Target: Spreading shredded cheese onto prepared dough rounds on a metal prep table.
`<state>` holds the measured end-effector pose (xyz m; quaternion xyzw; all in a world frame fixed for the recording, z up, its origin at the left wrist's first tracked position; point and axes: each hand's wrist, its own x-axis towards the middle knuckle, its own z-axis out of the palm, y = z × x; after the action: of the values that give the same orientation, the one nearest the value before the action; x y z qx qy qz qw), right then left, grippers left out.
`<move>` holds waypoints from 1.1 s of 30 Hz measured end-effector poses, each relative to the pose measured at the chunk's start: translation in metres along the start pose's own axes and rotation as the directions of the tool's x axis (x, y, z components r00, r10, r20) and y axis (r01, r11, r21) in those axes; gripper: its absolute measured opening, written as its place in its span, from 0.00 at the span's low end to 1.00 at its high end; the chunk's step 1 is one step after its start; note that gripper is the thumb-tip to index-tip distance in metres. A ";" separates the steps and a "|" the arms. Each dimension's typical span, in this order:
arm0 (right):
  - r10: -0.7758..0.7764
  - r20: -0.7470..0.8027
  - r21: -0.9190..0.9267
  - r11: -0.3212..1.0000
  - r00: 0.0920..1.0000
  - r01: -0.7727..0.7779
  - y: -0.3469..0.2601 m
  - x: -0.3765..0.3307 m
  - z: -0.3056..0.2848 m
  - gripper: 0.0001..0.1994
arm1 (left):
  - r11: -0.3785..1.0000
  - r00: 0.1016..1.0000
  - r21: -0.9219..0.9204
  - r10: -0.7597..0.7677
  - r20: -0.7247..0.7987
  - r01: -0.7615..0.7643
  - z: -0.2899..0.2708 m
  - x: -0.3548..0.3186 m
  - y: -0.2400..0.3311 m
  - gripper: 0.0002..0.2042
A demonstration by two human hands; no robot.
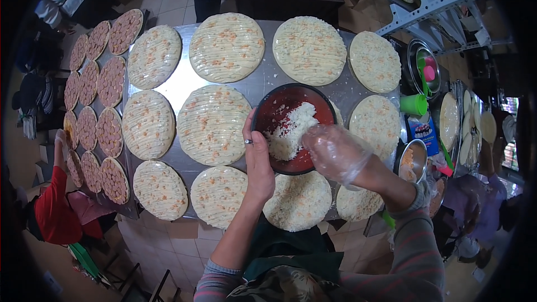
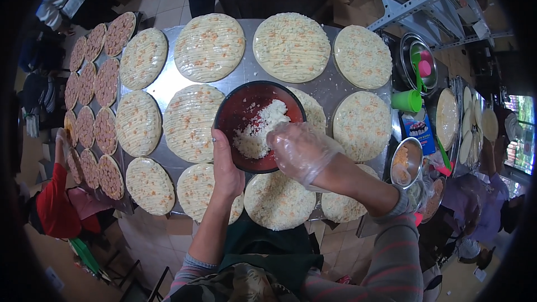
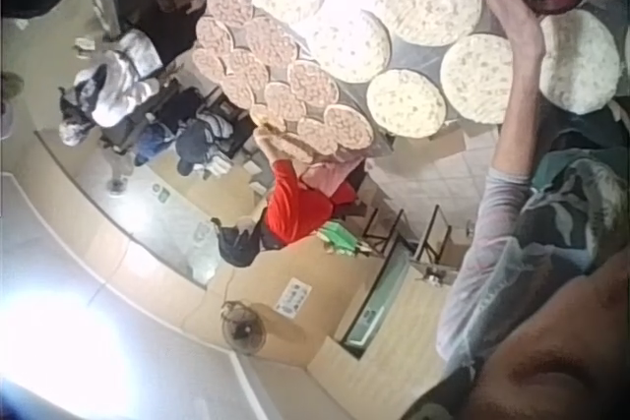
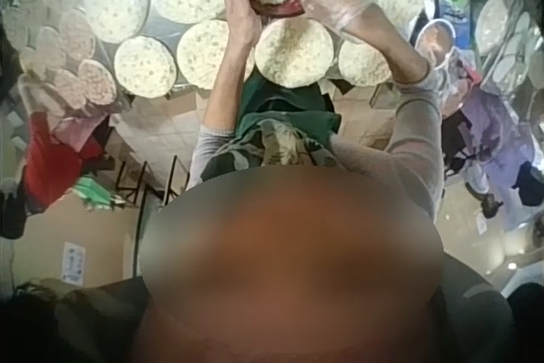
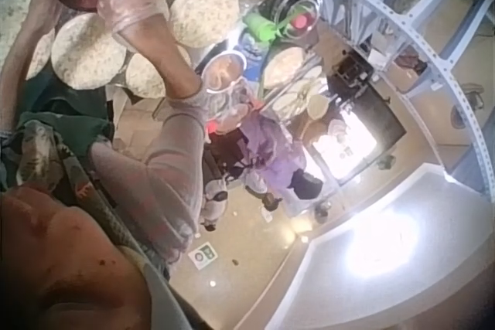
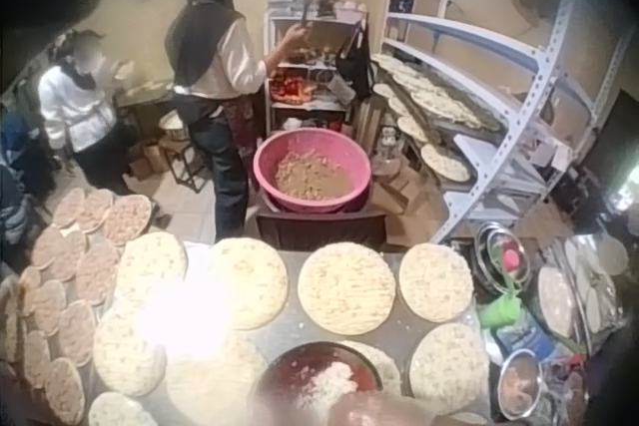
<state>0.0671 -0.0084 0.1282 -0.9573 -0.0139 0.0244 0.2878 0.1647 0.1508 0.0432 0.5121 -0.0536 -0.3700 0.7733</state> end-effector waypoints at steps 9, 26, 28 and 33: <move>0.163 -0.068 -0.066 0.984 0.984 -0.167 0.003 0.027 0.033 0.22 | 1.000 1.000 0.002 0.005 0.007 -0.005 0.005 -0.001 0.002 0.26; 0.218 0.474 0.289 0.877 0.853 -0.384 0.053 0.043 0.045 0.17 | 0.989 0.991 0.132 -0.058 -0.122 0.074 0.035 0.028 0.001 0.25; 0.246 0.505 0.832 0.115 0.827 -0.543 0.070 0.039 0.054 0.14 | 0.962 0.998 0.273 0.038 -0.058 -0.021 0.039 0.035 0.000 0.25; 0.219 0.521 0.820 0.140 0.825 -0.555 0.085 0.055 0.023 0.13 | 0.978 0.999 0.205 0.039 -0.016 -0.035 0.044 0.055 -0.011 0.25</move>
<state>0.1218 -0.0648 0.0601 -0.5371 0.2139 0.2353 0.7813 0.1783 0.0807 0.0385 0.5916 -0.0930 -0.3429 0.7237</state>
